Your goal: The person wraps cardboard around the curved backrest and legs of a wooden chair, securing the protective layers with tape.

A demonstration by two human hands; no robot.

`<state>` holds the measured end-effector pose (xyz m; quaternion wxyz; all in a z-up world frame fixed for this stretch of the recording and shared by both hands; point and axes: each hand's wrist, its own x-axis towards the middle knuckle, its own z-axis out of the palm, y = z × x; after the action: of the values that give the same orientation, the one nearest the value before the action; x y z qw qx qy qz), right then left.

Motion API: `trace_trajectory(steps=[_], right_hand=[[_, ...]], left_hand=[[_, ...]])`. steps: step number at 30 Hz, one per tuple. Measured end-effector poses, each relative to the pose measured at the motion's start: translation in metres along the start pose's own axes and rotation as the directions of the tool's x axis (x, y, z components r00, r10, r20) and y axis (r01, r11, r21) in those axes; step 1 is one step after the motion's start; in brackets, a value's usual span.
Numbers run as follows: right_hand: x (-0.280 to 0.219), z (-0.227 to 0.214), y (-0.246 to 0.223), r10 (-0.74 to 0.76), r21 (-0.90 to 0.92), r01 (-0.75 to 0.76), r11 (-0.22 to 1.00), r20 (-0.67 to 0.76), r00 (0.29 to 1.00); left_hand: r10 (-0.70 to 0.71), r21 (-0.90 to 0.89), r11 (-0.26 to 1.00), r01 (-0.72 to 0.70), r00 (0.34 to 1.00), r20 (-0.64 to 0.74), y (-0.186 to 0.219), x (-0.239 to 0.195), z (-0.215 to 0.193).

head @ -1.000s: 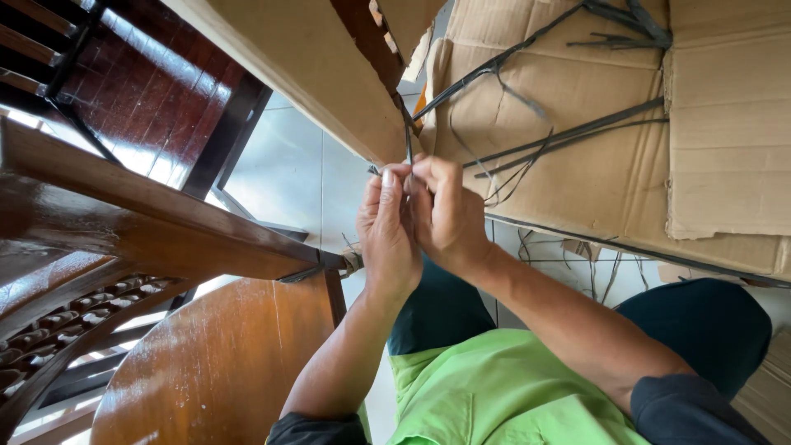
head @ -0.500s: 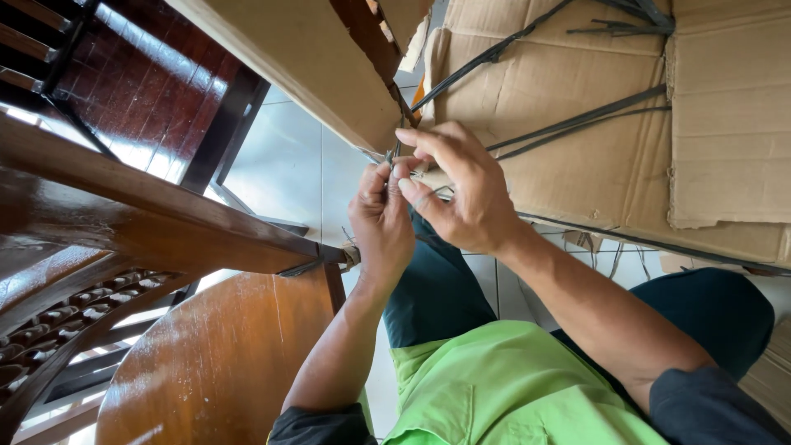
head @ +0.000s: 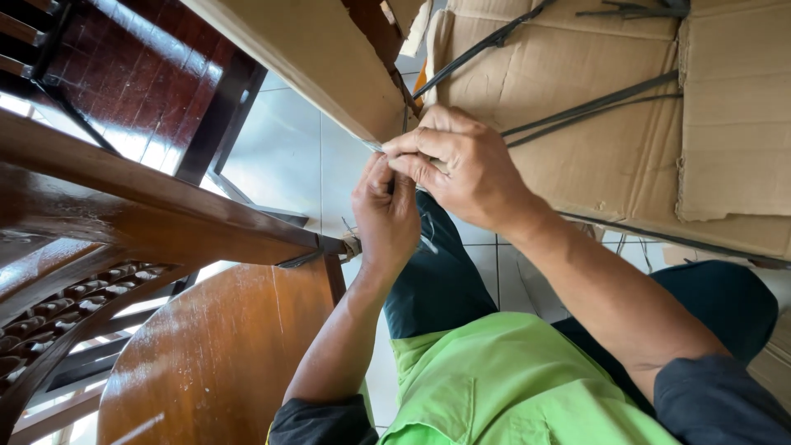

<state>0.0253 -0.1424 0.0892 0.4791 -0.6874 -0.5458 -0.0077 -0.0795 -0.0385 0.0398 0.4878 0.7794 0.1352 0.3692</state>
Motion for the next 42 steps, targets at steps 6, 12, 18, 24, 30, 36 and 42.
trace_trajectory(steps=[6, 12, 18, 24, 30, 36, 42], right_hand=[[-0.011, 0.022, 0.022, 0.054, 0.015, -0.053, 0.999, -0.174, 0.983], [-0.025, 0.026, 0.011, 0.138, 0.106, -0.12, 0.987, -0.186, 0.973], [-0.037, 0.04, 0.012, 0.154, 0.191, -0.115, 0.975, -0.202, 0.967], [-0.039, 0.044, 0.036, 0.1, -0.029, -0.103, 0.994, -0.107, 0.989], [0.003, 0.014, 0.0, -0.05, -0.113, 0.037, 0.993, -0.118, 0.992], [0.003, 0.019, 0.025, -0.069, -0.351, 0.066, 0.934, 0.004, 0.998], [0.001, 0.018, 0.031, 0.04, -0.084, -0.042, 0.996, -0.028, 0.999]], left_hand=[[-0.109, -0.167, 0.98, 0.106, 0.994, -0.008, 0.012, 0.0, 0.001], [-0.381, -0.499, 0.812, 0.304, 0.923, -0.057, 0.004, 0.008, -0.01], [-0.723, -0.737, 0.418, 0.532, 0.685, 0.085, -0.005, 0.014, -0.013], [-0.714, -0.711, 0.36, 0.604, 0.669, 0.207, -0.019, 0.022, -0.02], [-0.672, -0.658, 0.47, 0.589, 0.722, 0.165, -0.014, 0.022, -0.021], [-0.577, -0.57, 0.678, 0.464, 0.816, -0.022, -0.022, 0.016, -0.015], [-0.44, -0.504, 0.806, 0.31, 0.884, -0.159, -0.022, 0.007, -0.006]])
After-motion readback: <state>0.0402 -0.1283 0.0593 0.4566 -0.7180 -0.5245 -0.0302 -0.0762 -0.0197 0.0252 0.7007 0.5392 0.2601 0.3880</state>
